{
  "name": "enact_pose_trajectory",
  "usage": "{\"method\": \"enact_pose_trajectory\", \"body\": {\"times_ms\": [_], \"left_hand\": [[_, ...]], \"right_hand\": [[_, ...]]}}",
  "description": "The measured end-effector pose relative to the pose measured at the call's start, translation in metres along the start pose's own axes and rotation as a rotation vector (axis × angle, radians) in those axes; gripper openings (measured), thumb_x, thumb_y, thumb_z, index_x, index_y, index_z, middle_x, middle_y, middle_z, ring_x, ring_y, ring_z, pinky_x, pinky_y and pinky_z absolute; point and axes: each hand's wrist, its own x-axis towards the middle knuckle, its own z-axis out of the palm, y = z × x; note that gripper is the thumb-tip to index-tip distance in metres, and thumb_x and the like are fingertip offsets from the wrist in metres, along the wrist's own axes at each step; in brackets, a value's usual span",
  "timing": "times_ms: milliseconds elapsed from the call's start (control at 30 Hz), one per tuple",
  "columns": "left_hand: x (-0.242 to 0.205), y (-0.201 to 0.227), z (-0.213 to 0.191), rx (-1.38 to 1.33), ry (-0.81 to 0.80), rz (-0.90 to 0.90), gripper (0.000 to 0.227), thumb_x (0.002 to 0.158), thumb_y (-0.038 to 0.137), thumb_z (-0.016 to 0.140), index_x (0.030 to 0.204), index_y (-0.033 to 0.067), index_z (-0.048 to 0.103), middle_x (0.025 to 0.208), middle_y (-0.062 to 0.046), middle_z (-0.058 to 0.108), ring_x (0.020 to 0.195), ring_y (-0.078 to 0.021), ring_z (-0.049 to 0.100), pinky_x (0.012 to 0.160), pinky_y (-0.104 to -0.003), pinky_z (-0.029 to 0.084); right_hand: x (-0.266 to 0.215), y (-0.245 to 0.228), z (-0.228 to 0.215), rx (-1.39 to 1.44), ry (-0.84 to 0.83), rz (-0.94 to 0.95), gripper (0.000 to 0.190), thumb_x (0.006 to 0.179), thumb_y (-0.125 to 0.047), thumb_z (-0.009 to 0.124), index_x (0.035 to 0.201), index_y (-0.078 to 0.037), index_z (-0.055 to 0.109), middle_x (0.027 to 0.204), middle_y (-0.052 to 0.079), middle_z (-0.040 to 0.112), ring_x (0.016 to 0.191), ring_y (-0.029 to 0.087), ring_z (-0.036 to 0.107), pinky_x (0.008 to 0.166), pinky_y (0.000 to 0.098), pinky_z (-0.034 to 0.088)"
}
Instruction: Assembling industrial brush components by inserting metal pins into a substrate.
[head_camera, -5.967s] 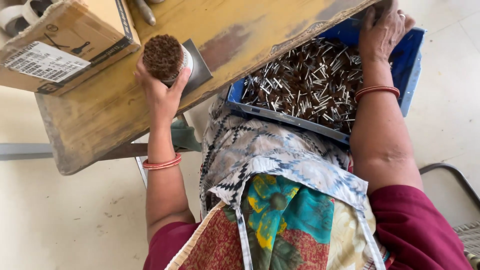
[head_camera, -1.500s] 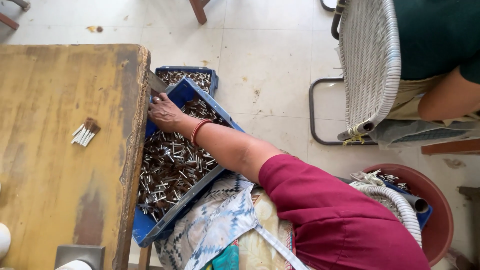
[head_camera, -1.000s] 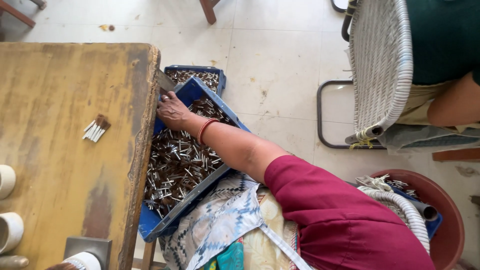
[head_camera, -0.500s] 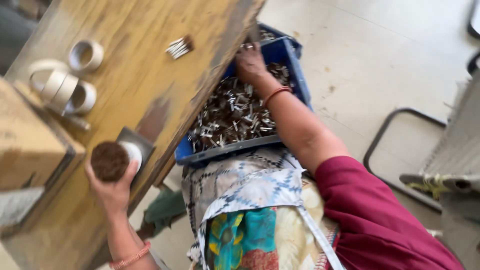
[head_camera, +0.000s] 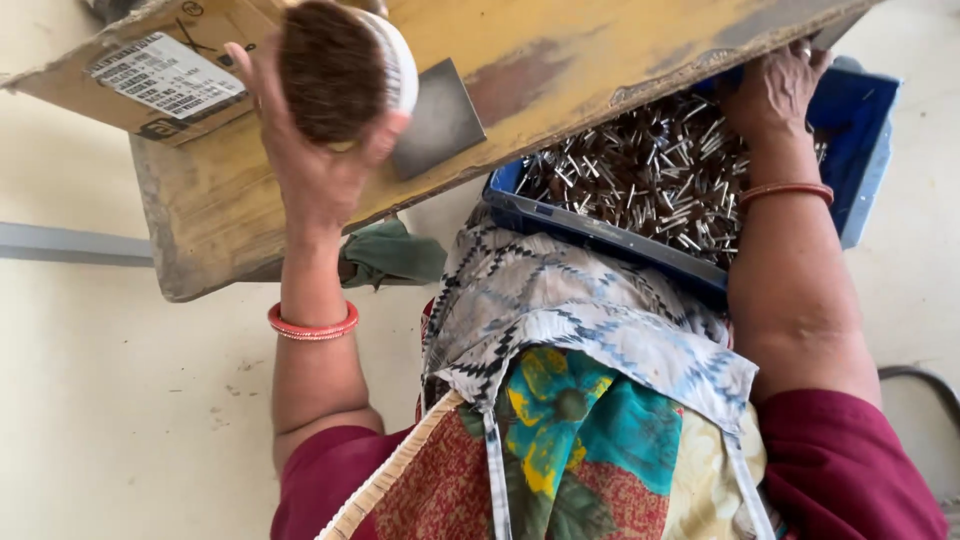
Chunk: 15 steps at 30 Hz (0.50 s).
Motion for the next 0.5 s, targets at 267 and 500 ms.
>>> {"method": "enact_pose_trajectory", "body": {"times_ms": [267, 500], "left_hand": [[-0.022, -0.010, 0.055, -0.522, 0.010, -0.269, 0.100, 0.090, 0.050, 0.090, 0.158, 0.0098, 0.029, 0.155, -0.019, 0.043, 0.148, -0.0381, 0.045, 0.128, -0.056, 0.028], [-0.015, -0.002, 0.042, -0.306, -0.103, -0.191, 0.100, 0.079, 0.050, 0.092, 0.155, 0.0107, 0.040, 0.153, -0.023, 0.049, 0.145, -0.0454, 0.040, 0.122, -0.063, 0.018]], "right_hand": [[0.002, 0.015, 0.020, -0.047, 0.072, -0.021, 0.076, 0.092, -0.029, 0.075, 0.159, -0.009, 0.047, 0.158, 0.022, 0.048, 0.143, 0.048, 0.037, 0.111, 0.0720, 0.015], [0.001, 0.023, 0.032, -0.010, 0.108, -0.064, 0.071, 0.091, -0.026, 0.076, 0.155, -0.011, 0.049, 0.154, 0.022, 0.052, 0.142, 0.047, 0.041, 0.111, 0.0710, 0.020]]}}
